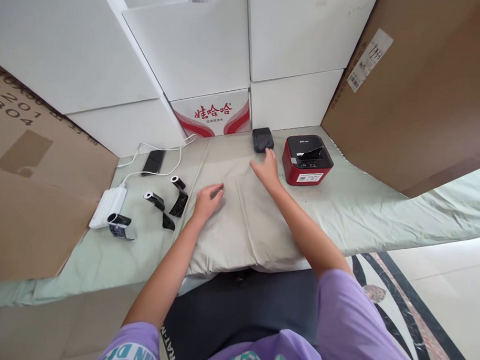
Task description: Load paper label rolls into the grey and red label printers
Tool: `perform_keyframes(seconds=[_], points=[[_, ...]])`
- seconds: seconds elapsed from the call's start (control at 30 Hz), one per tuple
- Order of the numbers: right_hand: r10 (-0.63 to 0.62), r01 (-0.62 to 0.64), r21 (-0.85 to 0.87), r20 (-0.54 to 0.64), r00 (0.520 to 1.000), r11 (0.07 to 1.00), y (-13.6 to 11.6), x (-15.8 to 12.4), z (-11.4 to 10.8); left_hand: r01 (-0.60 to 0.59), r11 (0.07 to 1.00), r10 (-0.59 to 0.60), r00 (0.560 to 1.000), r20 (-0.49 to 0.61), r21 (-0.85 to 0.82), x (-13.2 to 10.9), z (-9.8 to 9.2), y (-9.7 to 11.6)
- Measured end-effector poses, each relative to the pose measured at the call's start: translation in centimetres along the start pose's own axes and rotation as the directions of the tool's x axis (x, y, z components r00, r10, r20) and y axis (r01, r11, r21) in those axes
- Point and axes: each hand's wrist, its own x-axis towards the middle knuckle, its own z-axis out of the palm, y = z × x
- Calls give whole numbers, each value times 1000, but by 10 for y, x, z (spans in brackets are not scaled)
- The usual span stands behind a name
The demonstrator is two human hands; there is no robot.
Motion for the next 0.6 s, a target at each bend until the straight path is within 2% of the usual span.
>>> perform_keyframes(seconds=[0.07,0.1,0.13,0.17,0.2,0.23,0.3,0.33,0.43,0.53,0.6], points=[[-38,45,58,-115,993,997,6,-51,-49,-6,996,8,1000,20,-88,-6,1,6],[-35,48,56,-215,976,997,13,-70,-75,-10,991,15,999,39,-131,-6,3,12],[-11,34,62,-341,940,998,23,-82,-98,-15,986,26,998,62,-166,-5,7,22],[27,18,94,-460,888,995,35,-86,-118,-24,981,42,995,89,-192,-1,12,34],[86,-6,157,-511,855,988,49,-82,-134,-32,977,59,991,120,-213,5,21,50],[173,-46,251,-508,844,967,63,-74,-145,-41,971,79,985,155,-235,15,31,67],[349,-147,474,-372,860,868,88,-47,-152,-15,952,93,966,243,-306,38,58,106],[388,-183,545,-289,875,818,98,-33,-150,19,934,94,951,296,-358,50,74,125],[354,-170,639,-172,919,750,111,-10,-138,131,817,124,911,392,-562,80,118,167],[286,-126,648,-149,946,752,111,-12,-133,169,707,178,897,404,-687,88,145,177],[258,-119,627,-134,957,769,105,-20,-133,160,652,222,895,388,-742,83,150,170]])
